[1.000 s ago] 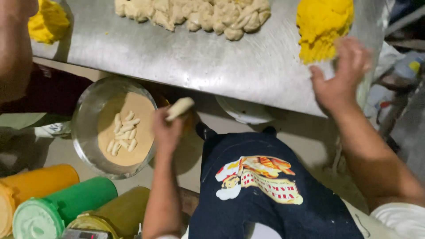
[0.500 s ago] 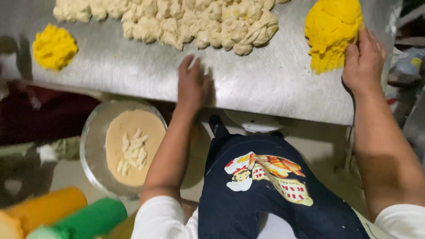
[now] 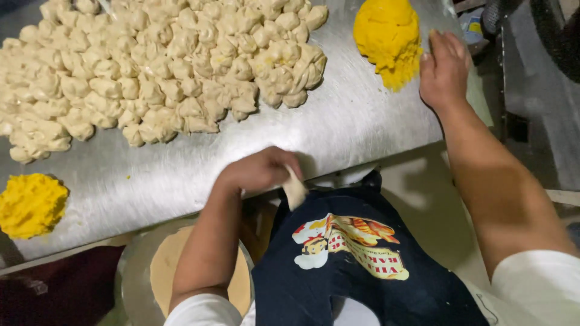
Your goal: Flattening small dough portions, adding yellow filling, and rolling them into buns on a metal table.
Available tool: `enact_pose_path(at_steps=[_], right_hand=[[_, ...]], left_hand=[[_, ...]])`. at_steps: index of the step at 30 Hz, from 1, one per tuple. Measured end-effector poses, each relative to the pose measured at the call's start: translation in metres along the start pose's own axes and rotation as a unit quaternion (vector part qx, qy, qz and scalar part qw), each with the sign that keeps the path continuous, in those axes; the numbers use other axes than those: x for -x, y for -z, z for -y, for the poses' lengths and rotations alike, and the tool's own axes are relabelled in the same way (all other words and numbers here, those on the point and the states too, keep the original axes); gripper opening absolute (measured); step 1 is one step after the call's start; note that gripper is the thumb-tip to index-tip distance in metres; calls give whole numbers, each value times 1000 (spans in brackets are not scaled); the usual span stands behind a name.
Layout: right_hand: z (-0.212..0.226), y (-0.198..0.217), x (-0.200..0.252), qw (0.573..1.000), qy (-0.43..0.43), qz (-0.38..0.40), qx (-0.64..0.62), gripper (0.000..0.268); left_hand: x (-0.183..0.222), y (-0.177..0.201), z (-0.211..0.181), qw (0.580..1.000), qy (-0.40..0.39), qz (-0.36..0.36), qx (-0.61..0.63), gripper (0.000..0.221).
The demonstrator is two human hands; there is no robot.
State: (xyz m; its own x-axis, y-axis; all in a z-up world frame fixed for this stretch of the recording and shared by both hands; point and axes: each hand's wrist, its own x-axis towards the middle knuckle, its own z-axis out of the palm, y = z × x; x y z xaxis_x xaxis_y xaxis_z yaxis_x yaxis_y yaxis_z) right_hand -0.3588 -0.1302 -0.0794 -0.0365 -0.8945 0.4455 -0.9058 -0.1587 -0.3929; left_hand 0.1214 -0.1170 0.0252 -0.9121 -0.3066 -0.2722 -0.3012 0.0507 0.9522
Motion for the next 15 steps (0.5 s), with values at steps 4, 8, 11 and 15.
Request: enact_pose_path(at_steps=[4, 8, 11, 15], right_hand=[[-3, -4, -23, 998, -46, 50, 8, 54], [-8, -4, -30, 997, 39, 59, -6, 52], [-3, 21, -35, 990, 114, 70, 38, 37], [-17, 41, -34, 946, 174, 193, 194, 43]], left_hand=[[-47, -50, -42, 989, -93, -106, -31, 34], [-118, -103, -44, 854, -102, -398, -318, 55], [-152, -150, -24, 820, -37, -390, -417, 91], [-162, -164, -53, 820, 39, -367, -437, 81]])
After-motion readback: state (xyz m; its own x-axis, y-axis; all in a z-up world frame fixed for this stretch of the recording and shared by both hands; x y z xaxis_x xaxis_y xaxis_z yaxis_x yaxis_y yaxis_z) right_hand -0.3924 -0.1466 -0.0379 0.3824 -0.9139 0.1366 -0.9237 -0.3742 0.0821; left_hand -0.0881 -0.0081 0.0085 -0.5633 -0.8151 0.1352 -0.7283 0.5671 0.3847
